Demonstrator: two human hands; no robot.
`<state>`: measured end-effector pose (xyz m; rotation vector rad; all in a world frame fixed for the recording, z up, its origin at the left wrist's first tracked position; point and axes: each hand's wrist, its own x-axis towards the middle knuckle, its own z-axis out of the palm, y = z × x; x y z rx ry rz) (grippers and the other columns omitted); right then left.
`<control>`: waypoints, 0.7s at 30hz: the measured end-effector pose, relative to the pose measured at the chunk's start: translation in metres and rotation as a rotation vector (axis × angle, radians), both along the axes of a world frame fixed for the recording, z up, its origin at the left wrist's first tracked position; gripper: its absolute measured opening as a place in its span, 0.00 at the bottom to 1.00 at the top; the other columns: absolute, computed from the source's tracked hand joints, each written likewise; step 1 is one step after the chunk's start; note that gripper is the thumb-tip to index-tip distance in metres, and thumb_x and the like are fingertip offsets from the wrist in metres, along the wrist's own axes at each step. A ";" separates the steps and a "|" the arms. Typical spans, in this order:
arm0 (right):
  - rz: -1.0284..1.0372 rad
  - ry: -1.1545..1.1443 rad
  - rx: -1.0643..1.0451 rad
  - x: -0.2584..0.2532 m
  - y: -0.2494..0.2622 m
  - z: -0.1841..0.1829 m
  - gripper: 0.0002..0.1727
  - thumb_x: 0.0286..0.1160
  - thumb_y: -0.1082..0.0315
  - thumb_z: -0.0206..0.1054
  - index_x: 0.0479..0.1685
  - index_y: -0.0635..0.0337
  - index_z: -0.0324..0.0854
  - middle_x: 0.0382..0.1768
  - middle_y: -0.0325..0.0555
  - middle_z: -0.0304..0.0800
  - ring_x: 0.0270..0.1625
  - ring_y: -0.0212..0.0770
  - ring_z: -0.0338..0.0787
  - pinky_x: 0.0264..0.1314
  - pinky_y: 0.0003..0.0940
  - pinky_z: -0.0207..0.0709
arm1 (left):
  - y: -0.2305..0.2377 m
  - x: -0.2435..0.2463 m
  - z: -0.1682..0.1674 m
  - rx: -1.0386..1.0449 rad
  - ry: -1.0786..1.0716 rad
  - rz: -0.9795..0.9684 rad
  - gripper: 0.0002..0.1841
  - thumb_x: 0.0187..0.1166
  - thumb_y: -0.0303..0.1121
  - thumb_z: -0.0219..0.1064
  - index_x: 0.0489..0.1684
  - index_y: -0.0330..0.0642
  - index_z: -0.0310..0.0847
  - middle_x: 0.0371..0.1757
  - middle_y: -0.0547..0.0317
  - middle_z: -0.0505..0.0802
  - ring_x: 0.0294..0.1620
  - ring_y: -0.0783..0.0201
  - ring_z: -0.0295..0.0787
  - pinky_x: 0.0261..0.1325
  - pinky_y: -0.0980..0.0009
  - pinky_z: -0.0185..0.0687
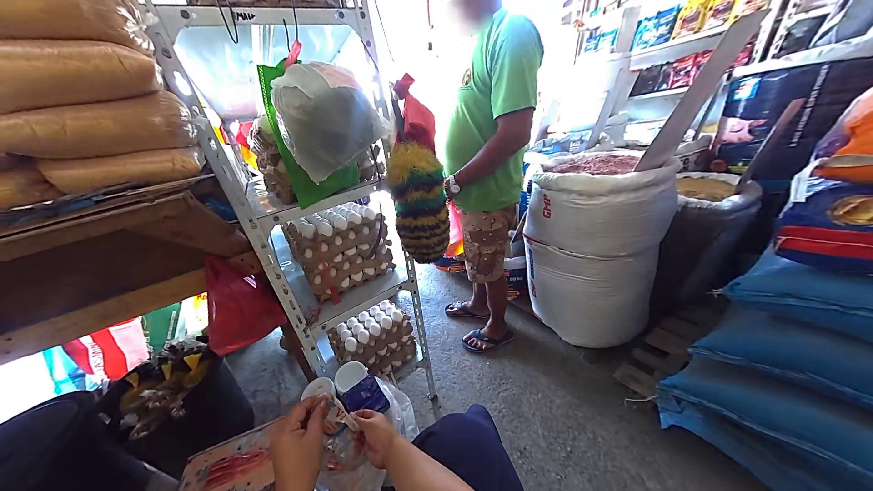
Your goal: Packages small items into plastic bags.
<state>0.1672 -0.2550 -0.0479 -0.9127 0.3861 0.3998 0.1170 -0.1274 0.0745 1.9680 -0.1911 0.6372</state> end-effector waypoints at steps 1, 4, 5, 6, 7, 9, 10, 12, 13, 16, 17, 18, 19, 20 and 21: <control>0.004 0.003 -0.010 0.000 0.000 0.000 0.11 0.89 0.64 0.63 0.59 0.60 0.76 0.29 0.40 0.79 0.23 0.30 0.78 0.27 0.24 0.76 | 0.000 0.000 0.000 -0.002 0.000 0.001 0.07 0.76 0.28 0.70 0.40 0.34 0.91 0.32 0.59 0.95 0.32 0.75 0.92 0.40 0.75 0.91; 0.025 0.009 -0.032 0.002 0.001 -0.002 0.11 0.90 0.62 0.61 0.59 0.59 0.76 0.26 0.38 0.75 0.20 0.31 0.75 0.25 0.26 0.74 | -0.001 -0.001 -0.001 -0.004 -0.001 0.007 0.07 0.77 0.31 0.71 0.38 0.36 0.92 0.31 0.60 0.95 0.30 0.76 0.91 0.36 0.77 0.89; 0.036 0.007 -0.046 0.002 0.001 -0.003 0.11 0.91 0.61 0.60 0.59 0.58 0.76 0.26 0.37 0.73 0.20 0.31 0.73 0.24 0.26 0.73 | -0.001 -0.002 0.000 0.013 0.002 0.010 0.08 0.77 0.31 0.70 0.38 0.36 0.92 0.31 0.60 0.95 0.30 0.75 0.92 0.36 0.76 0.89; 0.050 0.002 -0.061 0.002 0.001 -0.002 0.12 0.91 0.60 0.60 0.59 0.57 0.76 0.26 0.37 0.71 0.20 0.31 0.72 0.24 0.27 0.73 | 0.000 -0.003 0.002 0.038 0.007 0.014 0.09 0.78 0.32 0.70 0.38 0.35 0.92 0.32 0.58 0.95 0.30 0.72 0.92 0.37 0.72 0.90; 0.062 0.002 -0.074 0.001 0.001 -0.002 0.12 0.91 0.59 0.59 0.59 0.57 0.76 0.25 0.36 0.70 0.19 0.31 0.71 0.24 0.27 0.72 | 0.000 -0.004 0.003 0.060 0.009 0.022 0.10 0.78 0.34 0.69 0.38 0.35 0.92 0.32 0.57 0.95 0.30 0.71 0.92 0.37 0.71 0.90; 0.070 0.004 -0.101 0.002 0.001 -0.003 0.12 0.92 0.58 0.59 0.58 0.57 0.77 0.23 0.35 0.68 0.18 0.31 0.69 0.22 0.26 0.70 | 0.001 -0.003 0.003 0.083 -0.004 0.038 0.10 0.77 0.35 0.70 0.37 0.35 0.92 0.32 0.57 0.95 0.30 0.70 0.91 0.37 0.70 0.89; 0.076 0.006 -0.120 0.002 0.002 -0.003 0.12 0.92 0.58 0.59 0.58 0.56 0.77 0.23 0.35 0.68 0.18 0.30 0.68 0.22 0.25 0.69 | 0.001 -0.003 0.002 0.090 -0.020 0.041 0.10 0.77 0.35 0.71 0.36 0.35 0.92 0.32 0.56 0.94 0.30 0.70 0.90 0.38 0.69 0.88; 0.092 0.011 -0.150 0.002 0.002 -0.003 0.14 0.93 0.56 0.57 0.60 0.56 0.77 0.23 0.35 0.68 0.19 0.30 0.69 0.23 0.25 0.68 | 0.002 -0.001 0.000 0.101 -0.057 0.039 0.10 0.75 0.35 0.71 0.35 0.35 0.93 0.34 0.56 0.95 0.31 0.70 0.90 0.40 0.70 0.88; 0.095 0.019 -0.147 0.002 0.002 -0.002 0.15 0.93 0.56 0.56 0.62 0.56 0.76 0.25 0.36 0.70 0.20 0.30 0.71 0.24 0.25 0.69 | 0.002 0.000 0.000 0.106 -0.067 0.035 0.11 0.75 0.35 0.71 0.35 0.35 0.94 0.35 0.55 0.95 0.32 0.71 0.90 0.41 0.71 0.88; 0.083 0.061 -0.055 0.002 0.002 -0.002 0.19 0.95 0.54 0.52 0.69 0.57 0.73 0.33 0.41 0.78 0.27 0.34 0.78 0.30 0.28 0.74 | 0.002 0.001 0.000 0.129 -0.050 0.039 0.10 0.77 0.34 0.71 0.38 0.36 0.95 0.37 0.54 0.97 0.34 0.70 0.92 0.43 0.70 0.88; 0.074 0.071 -0.021 0.002 0.003 -0.003 0.20 0.96 0.52 0.50 0.66 0.58 0.74 0.35 0.43 0.81 0.28 0.35 0.80 0.32 0.29 0.77 | 0.003 0.001 -0.001 0.140 -0.037 0.044 0.09 0.78 0.33 0.71 0.39 0.36 0.95 0.38 0.53 0.97 0.34 0.68 0.92 0.43 0.68 0.89; 0.066 0.082 0.014 0.002 0.003 -0.003 0.21 0.96 0.50 0.48 0.62 0.59 0.75 0.35 0.44 0.82 0.30 0.36 0.82 0.34 0.30 0.79 | 0.004 0.002 -0.003 0.151 -0.024 0.047 0.09 0.78 0.32 0.71 0.41 0.36 0.95 0.39 0.52 0.97 0.35 0.66 0.93 0.44 0.66 0.89; 0.062 0.096 0.047 0.001 0.004 -0.003 0.24 0.96 0.48 0.46 0.59 0.60 0.76 0.36 0.45 0.84 0.31 0.37 0.84 0.37 0.31 0.80 | 0.004 0.004 -0.004 0.162 -0.010 0.046 0.09 0.78 0.32 0.71 0.42 0.36 0.95 0.39 0.52 0.97 0.35 0.65 0.92 0.44 0.65 0.89; 0.063 0.108 0.075 0.002 0.003 -0.002 0.26 0.96 0.46 0.44 0.59 0.61 0.76 0.37 0.46 0.86 0.34 0.39 0.86 0.40 0.33 0.82 | 0.004 0.005 -0.005 0.173 0.001 0.048 0.09 0.78 0.32 0.71 0.41 0.37 0.95 0.38 0.53 0.96 0.34 0.66 0.91 0.44 0.65 0.88; 0.067 0.118 0.094 0.002 0.003 -0.003 0.29 0.96 0.44 0.43 0.60 0.62 0.77 0.39 0.48 0.88 0.37 0.40 0.88 0.43 0.34 0.83 | 0.005 0.006 -0.005 0.189 0.017 0.049 0.09 0.78 0.33 0.71 0.41 0.37 0.95 0.38 0.53 0.96 0.34 0.65 0.91 0.43 0.65 0.88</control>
